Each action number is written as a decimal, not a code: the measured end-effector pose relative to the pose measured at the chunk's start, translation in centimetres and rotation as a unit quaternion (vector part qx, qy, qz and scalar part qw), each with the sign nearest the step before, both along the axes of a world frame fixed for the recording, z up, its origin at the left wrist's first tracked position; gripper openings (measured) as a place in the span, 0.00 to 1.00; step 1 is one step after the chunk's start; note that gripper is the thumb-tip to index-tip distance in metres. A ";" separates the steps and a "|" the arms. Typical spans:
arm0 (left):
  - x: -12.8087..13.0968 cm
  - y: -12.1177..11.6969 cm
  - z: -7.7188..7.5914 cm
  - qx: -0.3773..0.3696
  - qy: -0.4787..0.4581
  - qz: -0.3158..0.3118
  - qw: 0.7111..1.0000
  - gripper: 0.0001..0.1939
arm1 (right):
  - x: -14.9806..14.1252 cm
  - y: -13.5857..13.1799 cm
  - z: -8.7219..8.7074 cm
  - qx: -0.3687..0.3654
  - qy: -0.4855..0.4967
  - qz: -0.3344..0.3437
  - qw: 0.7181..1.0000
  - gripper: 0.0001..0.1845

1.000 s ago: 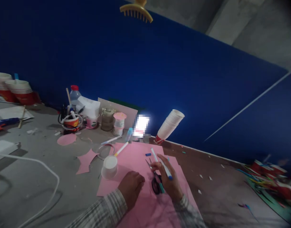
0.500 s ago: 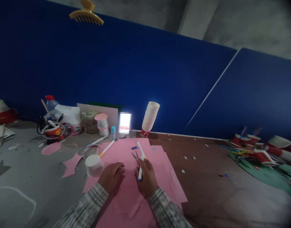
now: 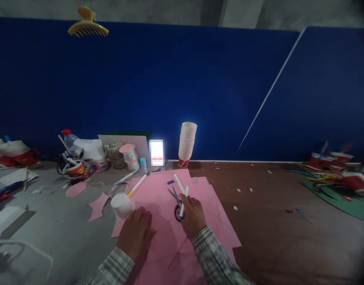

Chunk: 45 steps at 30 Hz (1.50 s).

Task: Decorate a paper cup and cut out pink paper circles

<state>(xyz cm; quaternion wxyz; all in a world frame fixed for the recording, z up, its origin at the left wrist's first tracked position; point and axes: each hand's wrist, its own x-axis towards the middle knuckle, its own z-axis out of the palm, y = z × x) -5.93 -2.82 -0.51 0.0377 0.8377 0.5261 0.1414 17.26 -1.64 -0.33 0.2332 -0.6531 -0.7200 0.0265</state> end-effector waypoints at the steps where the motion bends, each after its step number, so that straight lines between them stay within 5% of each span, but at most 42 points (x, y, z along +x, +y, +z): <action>1: -0.1 0.1 -0.1 -0.005 0.007 -0.005 1.000 0.13 | 0.0 0.0 0.0 -0.001 -0.002 0.003 1.000 0.26; 19: 1.8 1.1 -0.4 0.042 -0.034 -0.018 0.998 0.16 | 0.3 0.1 -0.2 0.018 0.004 -0.007 1.000 0.27; 30: 2.4 1.3 -1.0 0.054 -0.069 0.003 0.996 0.15 | 1.5 0.9 -2.4 0.060 -0.012 0.011 0.998 0.30; 45: 0.9 2.4 -2.7 0.082 -0.084 0.030 0.993 0.16 | 2.0 0.9 -0.3 0.132 0.078 -0.024 0.988 0.15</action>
